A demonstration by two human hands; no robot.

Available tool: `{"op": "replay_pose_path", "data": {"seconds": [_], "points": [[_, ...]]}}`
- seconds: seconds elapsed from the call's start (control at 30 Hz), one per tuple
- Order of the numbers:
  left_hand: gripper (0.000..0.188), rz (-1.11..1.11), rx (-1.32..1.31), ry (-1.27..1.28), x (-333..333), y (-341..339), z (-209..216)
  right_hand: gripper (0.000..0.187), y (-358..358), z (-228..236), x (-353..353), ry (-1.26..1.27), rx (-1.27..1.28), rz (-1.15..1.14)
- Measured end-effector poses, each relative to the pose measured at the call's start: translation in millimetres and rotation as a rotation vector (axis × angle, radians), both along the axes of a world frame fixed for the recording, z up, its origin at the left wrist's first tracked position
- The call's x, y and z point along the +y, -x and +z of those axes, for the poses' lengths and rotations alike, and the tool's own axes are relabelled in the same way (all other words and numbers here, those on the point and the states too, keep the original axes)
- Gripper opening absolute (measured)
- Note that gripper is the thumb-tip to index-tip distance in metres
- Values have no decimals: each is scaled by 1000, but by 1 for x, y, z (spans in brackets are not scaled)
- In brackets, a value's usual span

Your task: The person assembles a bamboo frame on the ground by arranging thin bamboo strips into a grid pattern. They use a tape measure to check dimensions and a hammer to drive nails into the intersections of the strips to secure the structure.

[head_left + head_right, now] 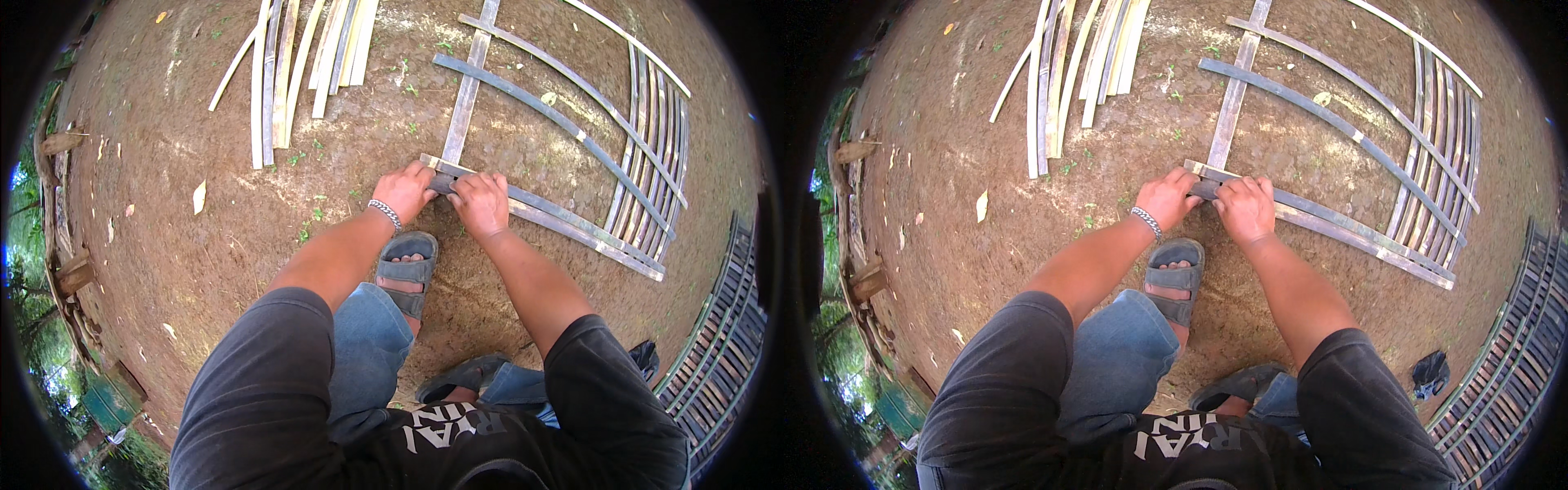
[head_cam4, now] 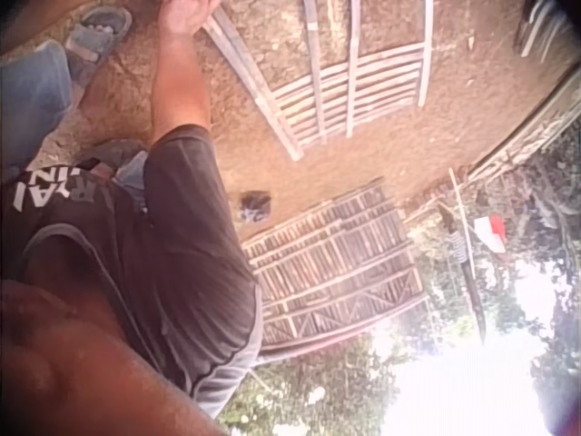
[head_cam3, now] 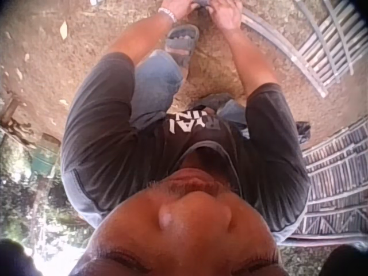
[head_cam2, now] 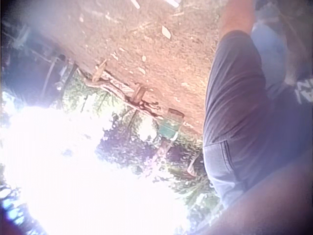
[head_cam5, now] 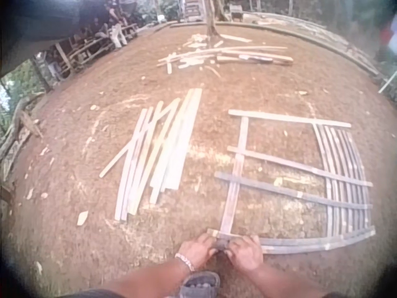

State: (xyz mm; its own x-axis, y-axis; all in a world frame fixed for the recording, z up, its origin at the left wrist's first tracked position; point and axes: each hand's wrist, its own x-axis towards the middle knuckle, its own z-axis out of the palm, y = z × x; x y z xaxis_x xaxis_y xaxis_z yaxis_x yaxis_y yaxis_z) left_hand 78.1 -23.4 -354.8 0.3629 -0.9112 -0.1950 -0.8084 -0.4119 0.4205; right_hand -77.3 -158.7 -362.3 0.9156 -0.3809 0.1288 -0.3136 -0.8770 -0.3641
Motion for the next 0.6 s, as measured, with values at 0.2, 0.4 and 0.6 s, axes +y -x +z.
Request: {"op": "replay_pose_path", "data": {"seconds": [0.2,0.4,0.6], "points": [[37,-18,-16,45,1,-1,-5,15,1,-2,0,-14,16,4],[37,-39,-11,23,0,-2,-4,15,0,-2,0,-28,-3,1],[37,-57,-25,3,0,-3,-5,14,1,-2,0,-22,1,16]]}}
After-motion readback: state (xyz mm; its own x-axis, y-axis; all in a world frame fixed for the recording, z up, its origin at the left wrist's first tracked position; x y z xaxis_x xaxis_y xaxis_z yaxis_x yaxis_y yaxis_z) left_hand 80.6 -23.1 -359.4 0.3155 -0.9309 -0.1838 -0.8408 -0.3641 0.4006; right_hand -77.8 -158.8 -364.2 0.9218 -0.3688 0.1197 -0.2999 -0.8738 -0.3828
